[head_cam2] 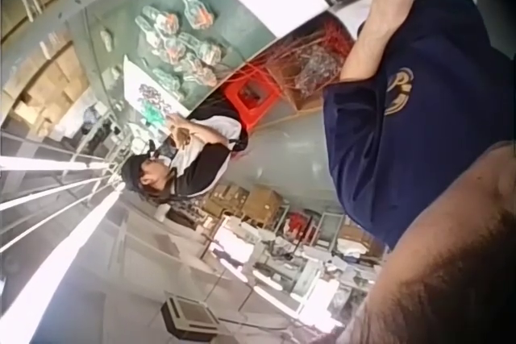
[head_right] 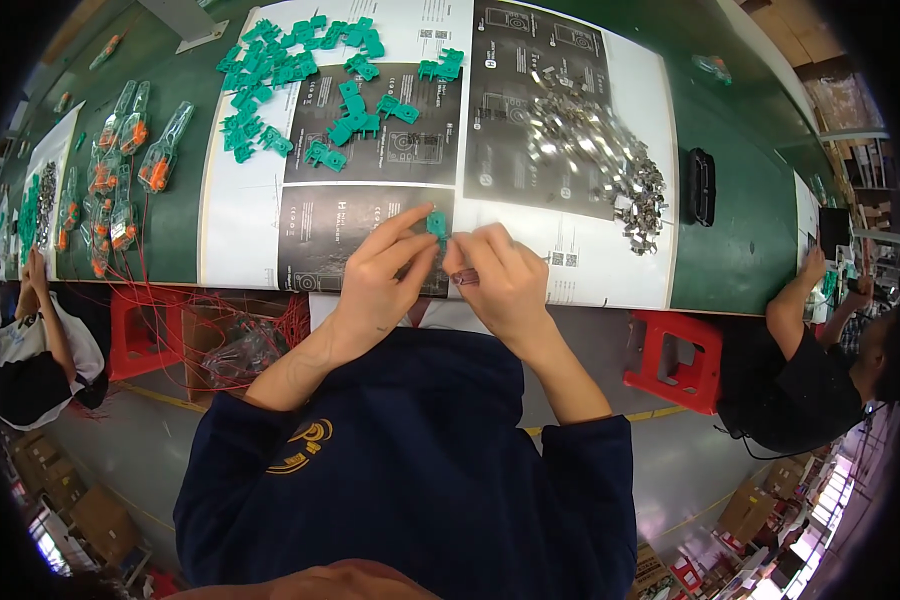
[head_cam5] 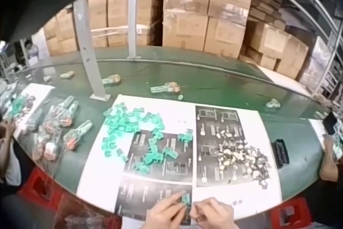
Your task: Manually assembling small electronic components and wiring on a factory production line.
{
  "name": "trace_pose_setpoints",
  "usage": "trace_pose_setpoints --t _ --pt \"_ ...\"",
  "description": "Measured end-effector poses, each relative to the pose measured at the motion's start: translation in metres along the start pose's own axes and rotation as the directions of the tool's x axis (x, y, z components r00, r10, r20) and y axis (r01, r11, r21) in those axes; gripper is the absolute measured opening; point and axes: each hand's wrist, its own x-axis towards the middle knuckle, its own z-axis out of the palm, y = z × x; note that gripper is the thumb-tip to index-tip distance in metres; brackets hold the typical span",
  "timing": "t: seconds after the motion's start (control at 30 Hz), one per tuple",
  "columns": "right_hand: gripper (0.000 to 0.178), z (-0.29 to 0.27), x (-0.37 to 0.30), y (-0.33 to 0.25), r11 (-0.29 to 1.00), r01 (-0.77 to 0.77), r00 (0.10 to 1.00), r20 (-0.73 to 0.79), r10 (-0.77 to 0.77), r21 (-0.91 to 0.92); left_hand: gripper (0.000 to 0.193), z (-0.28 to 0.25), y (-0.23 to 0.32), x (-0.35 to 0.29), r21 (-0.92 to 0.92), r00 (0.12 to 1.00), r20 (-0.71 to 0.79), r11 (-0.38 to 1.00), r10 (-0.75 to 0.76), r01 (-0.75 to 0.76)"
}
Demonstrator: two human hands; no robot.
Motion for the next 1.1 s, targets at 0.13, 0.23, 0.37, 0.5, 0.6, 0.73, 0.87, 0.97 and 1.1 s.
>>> trace_pose_setpoints --t 0.13,0.23,0.37,0.5,0.6,0.73,0.87,0.97,1.1 --pt "0.019 0.004 -0.002 0.0 0.997 0.048 0.999 -0.003 -0.048 -0.057 0.017 0.0 -0.001 0.001 -0.019 1.0 -0.001 1.0 0.004 -0.004" --pt "0.02 0.004 -0.002 0.003 0.993 0.09 0.996 0.007 -0.089 -0.078 0.018 -0.002 -0.002 0.002 -0.032 1.0 0.027 0.999 0.003 -0.002" --pt "0.023 -0.009 0.009 0.019 0.938 0.34 0.933 0.151 -0.328 -0.063 0.019 -0.004 -0.006 0.006 -0.087 0.997 0.076 0.996 0.027 -0.021" --pt "0.022 -0.01 0.011 0.023 0.946 0.321 0.927 0.189 -0.323 0.04 0.022 -0.006 -0.008 0.014 -0.037 0.979 0.125 0.987 0.161 -0.158" --pt "0.021 -0.009 0.008 0.021 0.958 0.284 0.948 0.138 -0.287 0.04 0.022 -0.01 -0.007 0.021 -0.002 0.961 0.168 0.975 0.219 -0.222" --pt "0.021 -0.013 0.01 0.021 0.951 0.308 0.935 0.18 -0.305 0.015 0.02 -0.016 -0.007 0.024 0.009 0.943 0.21 0.964 0.259 -0.267" --pt "0.02 -0.022 0.019 0.016 0.962 0.27 0.914 0.305 -0.269 0.04 0.018 -0.019 -0.008 0.026 0.051 0.919 0.204 0.934 0.337 -0.353" --pt "0.014 -0.024 0.026 0.019 0.976 -0.009 0.908 0.411 -0.083 0.216 0.017 -0.019 -0.008 0.025 0.074 0.916 0.206 0.928 0.345 -0.366" --pt "0.008 -0.025 0.039 0.02 0.895 -0.371 0.779 0.608 0.156 0.246 0.019 -0.017 -0.01 0.019 0.06 0.932 0.198 0.946 0.302 -0.319"
